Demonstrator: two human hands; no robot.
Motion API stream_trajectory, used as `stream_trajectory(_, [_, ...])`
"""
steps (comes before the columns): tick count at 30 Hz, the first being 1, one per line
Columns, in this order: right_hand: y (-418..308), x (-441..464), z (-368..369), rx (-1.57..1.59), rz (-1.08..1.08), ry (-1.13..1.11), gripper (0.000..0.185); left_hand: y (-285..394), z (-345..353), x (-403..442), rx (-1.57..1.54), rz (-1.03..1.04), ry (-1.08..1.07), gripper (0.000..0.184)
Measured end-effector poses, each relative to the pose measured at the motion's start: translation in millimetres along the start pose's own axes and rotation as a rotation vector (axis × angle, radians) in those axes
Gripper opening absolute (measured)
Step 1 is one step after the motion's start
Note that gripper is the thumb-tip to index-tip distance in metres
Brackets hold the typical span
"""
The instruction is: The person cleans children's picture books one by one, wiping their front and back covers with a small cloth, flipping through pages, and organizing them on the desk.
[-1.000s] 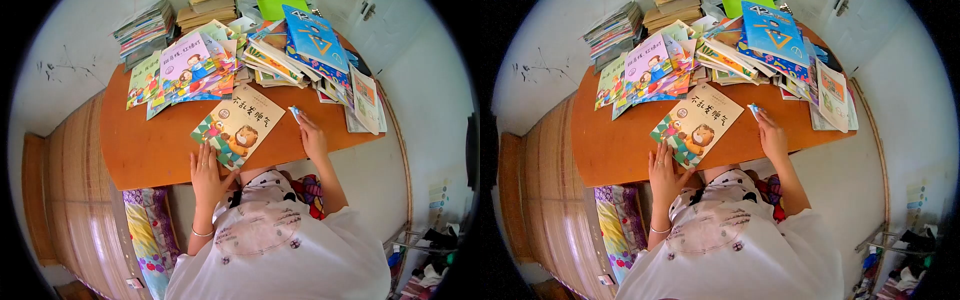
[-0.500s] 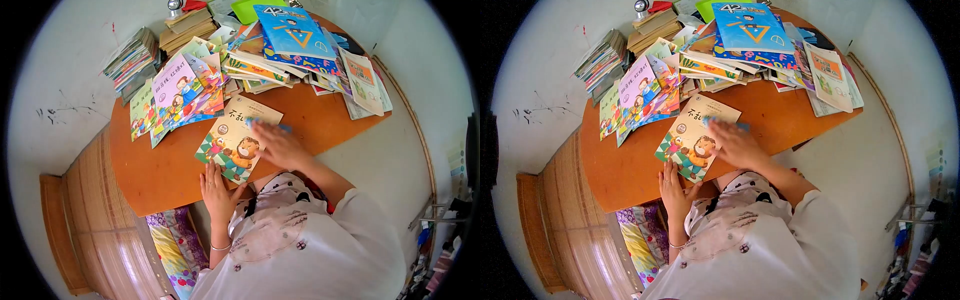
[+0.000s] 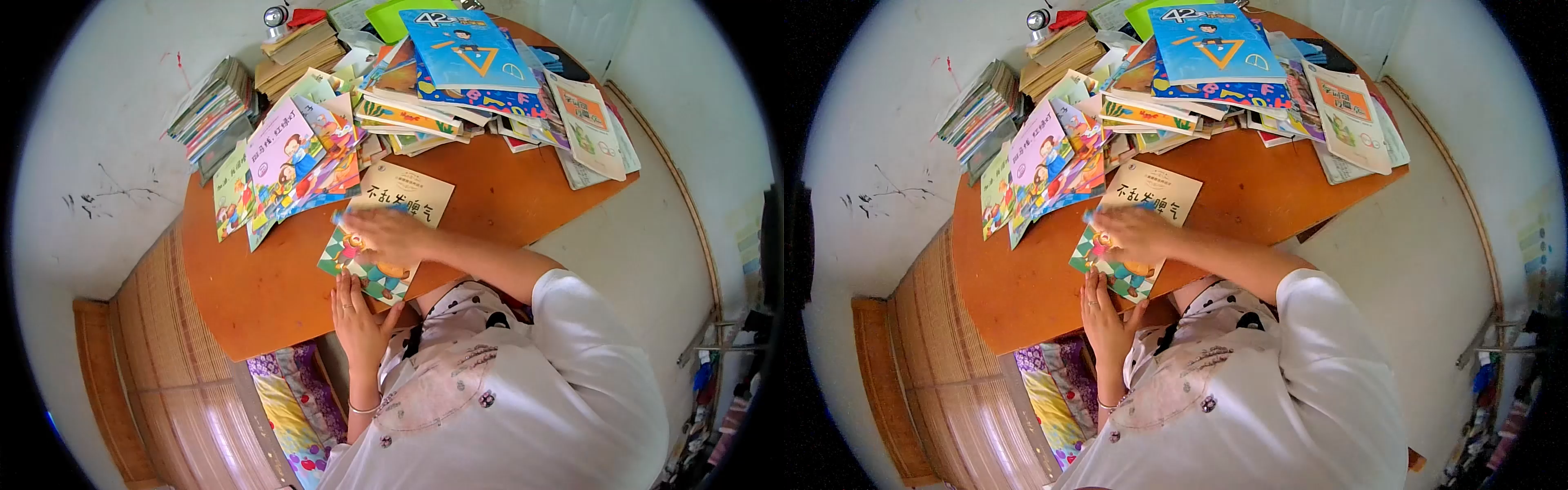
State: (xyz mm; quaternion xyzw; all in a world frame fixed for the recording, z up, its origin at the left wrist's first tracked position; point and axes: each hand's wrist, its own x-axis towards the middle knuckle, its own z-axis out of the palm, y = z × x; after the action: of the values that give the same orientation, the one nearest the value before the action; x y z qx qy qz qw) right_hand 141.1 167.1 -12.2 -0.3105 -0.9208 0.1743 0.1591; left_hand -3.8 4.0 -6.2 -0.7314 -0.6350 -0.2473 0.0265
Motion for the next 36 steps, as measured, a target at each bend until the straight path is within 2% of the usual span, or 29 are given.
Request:
stream_trajectory(1, [10.3, 5.4, -13.1, 0.032, 0.166, -0.064, 0.082, 0.0, -0.2, 0.6, -0.001, 0.002, 0.001, 0.081])
stream_trajectory(3, [43.9, 9.1, -19.4, -0.108, 0.248, 0.082, 0.083, 0.2, -0.7, 0.0, 0.0, 0.0, 0.003, 0.081])
stream_trajectory(5, [59.4, 11.6, -8.8, -0.093, 0.172, 0.119, 0.084, -0.2, -0.1, -0.2, 0.0, 0.005, 0.011, 0.08])
stream_trajectory(7, [33.6, 7.3, -5.6, -0.145, 0.277, 0.183, 0.086, 0.2, 1.2, -1.4, -0.002, 0.008, 0.017, 0.08])
stream_trajectory(8, [20.9, 6.3, -5.8, -0.06, 0.267, 0.072, 0.09, -0.3, 1.7, -1.1, 0.001, 0.008, 0.02, 0.08])
stream_trajectory(9, [-11.3, -2.1, -32.4, 0.078, 0.221, -0.067, 0.093, 0.1, 2.7, 0.2, 0.003, 0.009, 0.025, 0.081])
stream_trajectory(10, [-16.2, -9.5, -1.3, 0.077, 0.082, 0.048, 0.096, 1.3, 3.7, 0.0, 0.0, 0.01, 0.023, 0.081])
stream_trajectory(11, [-25.7, -15.9, 25.2, -0.067, -0.049, 0.088, 0.09, 1.8, 4.2, -1.1, 0.009, 0.017, 0.035, 0.08])
stream_trajectory(13, [-45.4, -38.1, 34.9, -0.037, -0.177, 0.147, 0.086, 1.6, 2.8, -0.9, 0.023, 0.026, 0.047, 0.08])
stream_trajectory(14, [-42.0, -41.8, 32.2, -0.034, -0.175, 0.148, 0.086, 2.6, 0.2, -0.1, 0.006, 0.013, 0.024, 0.08])
stream_trajectory(16, [-29.7, -47.0, 18.4, 0.025, -0.094, 0.103, 0.086, 3.3, -0.6, -0.8, -0.008, -0.005, -0.005, 0.081])
stream_trajectory(18, [-7.8, -53.4, -16.9, 0.082, 0.185, 0.048, 0.085, 3.8, 0.7, -2.3, 0.01, -0.016, 0.015, 0.082])
stream_trajectory(20, [20.3, -59.9, -35.9, -0.067, 0.427, 0.067, 0.085, 5.1, -0.3, -2.1, 0.014, -0.023, 0.013, 0.082])
stream_trajectory(21, [47.5, -69.0, -23.1, -0.205, 0.336, 0.193, 0.087, 5.8, -0.1, -1.4, 0.017, -0.027, 0.011, 0.082])
stream_trajectory(23, [50.9, -74.4, -19.2, -0.248, 0.316, 0.236, 0.089, 4.9, 2.0, -2.2, 0.023, -0.025, 0.01, 0.082])
stream_trajectory(26, [-2.3, -80.2, -21.3, -0.109, 0.316, 0.113, 0.09, 5.5, 1.3, -1.8, 0.027, -0.03, 0.009, 0.081])
stream_trajectory(27, [-19.2, -86.3, -9.2, -0.049, 0.213, 0.099, 0.09, 5.3, 0.2, -2.1, 0.019, -0.033, 0.004, 0.081])
stream_trajectory(29, [-62.4, -92.8, 6.6, 0.018, 0.167, 0.115, 0.09, -0.6, 3.0, -2.9, 0.043, -0.029, -0.013, 0.082])
stream_trajectory(31, [-83.7, -100.5, 15.4, 0.022, -0.117, 0.154, 0.09, -2.8, 3.1, -4.4, 0.066, -0.022, -0.031, 0.084])
stream_trajectory(32, [-80.2, -99.9, 15.3, 0.027, -0.118, 0.154, 0.09, -2.2, 1.9, -4.0, 0.041, -0.021, -0.025, 0.084])
stream_trajectory(34, [-61.0, -101.9, 7.6, -0.051, -0.045, 0.104, 0.088, 0.9, -0.1, -3.9, 0.014, -0.022, -0.02, 0.084])
stream_trajectory(36, [-23.7, -97.0, -20.1, 0.1, 0.217, 0.032, 0.087, 4.1, -1.7, -1.9, 0.002, -0.034, -0.009, 0.083])
